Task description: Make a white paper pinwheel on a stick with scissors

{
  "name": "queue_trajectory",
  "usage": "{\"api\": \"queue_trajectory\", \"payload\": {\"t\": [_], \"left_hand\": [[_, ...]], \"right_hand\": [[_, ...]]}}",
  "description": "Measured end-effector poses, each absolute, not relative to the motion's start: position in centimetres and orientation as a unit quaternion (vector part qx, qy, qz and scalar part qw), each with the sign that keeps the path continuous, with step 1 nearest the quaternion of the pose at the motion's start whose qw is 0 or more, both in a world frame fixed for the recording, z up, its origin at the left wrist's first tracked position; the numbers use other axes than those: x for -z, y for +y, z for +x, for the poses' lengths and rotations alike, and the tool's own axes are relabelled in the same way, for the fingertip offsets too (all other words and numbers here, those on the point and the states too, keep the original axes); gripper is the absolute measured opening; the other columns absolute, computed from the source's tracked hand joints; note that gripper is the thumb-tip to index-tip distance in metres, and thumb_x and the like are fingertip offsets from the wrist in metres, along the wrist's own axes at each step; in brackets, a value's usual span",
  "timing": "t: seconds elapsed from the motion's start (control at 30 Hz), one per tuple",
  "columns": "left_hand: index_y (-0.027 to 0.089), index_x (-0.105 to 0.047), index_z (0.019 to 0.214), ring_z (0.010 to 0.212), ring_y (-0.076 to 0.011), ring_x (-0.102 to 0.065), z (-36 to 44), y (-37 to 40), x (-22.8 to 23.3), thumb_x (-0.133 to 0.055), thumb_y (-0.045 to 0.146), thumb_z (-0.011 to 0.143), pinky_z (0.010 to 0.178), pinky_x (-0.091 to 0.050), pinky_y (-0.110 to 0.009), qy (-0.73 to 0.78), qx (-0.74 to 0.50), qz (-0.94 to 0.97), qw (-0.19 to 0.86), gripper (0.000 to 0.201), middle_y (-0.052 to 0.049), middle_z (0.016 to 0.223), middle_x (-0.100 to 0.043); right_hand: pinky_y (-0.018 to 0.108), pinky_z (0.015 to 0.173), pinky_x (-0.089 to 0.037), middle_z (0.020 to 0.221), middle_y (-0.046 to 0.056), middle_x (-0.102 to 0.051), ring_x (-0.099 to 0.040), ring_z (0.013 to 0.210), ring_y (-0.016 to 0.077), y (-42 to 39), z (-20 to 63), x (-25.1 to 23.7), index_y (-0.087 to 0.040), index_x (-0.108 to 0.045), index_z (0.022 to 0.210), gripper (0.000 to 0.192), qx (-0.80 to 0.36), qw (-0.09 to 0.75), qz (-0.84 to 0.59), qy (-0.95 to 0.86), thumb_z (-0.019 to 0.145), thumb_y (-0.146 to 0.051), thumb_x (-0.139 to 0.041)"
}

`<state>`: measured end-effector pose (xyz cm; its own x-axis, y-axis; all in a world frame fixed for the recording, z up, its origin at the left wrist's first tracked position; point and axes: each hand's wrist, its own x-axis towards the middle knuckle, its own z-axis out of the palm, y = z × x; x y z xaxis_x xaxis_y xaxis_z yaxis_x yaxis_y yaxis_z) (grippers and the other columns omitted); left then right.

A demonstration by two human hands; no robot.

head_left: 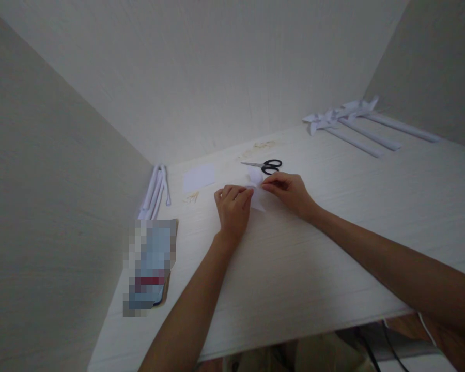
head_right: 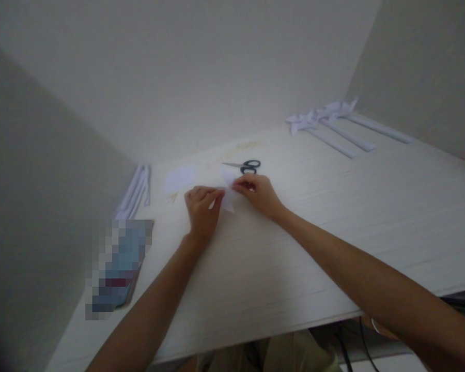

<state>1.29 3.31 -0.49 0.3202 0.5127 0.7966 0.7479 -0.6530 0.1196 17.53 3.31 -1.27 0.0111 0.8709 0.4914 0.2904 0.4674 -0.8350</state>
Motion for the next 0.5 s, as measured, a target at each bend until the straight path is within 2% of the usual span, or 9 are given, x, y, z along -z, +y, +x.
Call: {"api": "queue_trajectory", "payload": {"t": [0.2, 0.5], "left_hand": [[0.021, -0.064, 0.071, 0.074, -0.0152, -0.054, 1.36, 3.31, 0.56, -0.059, 0.019, 0.073, 0.075, -0.032, -0.033, -0.407, 0.435, -0.798, 0.092, 0.005, -0.001, 0.072, -0.064], [0.019, -0.065, 0.067, 0.07, -0.0147, -0.056, 1.81, 3.09, 0.33, -0.061, 0.019, 0.07, 0.073, -0.036, -0.033, -0.418, 0.438, -0.796, -0.028, 0.004, -0.001, 0.068, -0.065]], "right_hand": [[0.028, 0.063, -0.042, 0.074, 0.004, -0.063, -0.056, 0.07, 0.0149, 3.47, 18.18, 0.97, -0.018, -0.064, 0.075, 0.008, -0.236, 0.542, -0.415, -0.692, 0.072, -0.022, -0.058], [0.026, 0.058, -0.038, 0.07, 0.003, -0.059, -0.052, 0.066, 0.0139, 4.0, 18.47, 1.01, -0.017, -0.059, 0.069, 0.013, -0.267, 0.536, -0.438, -0.67, 0.074, -0.028, -0.053]]}}
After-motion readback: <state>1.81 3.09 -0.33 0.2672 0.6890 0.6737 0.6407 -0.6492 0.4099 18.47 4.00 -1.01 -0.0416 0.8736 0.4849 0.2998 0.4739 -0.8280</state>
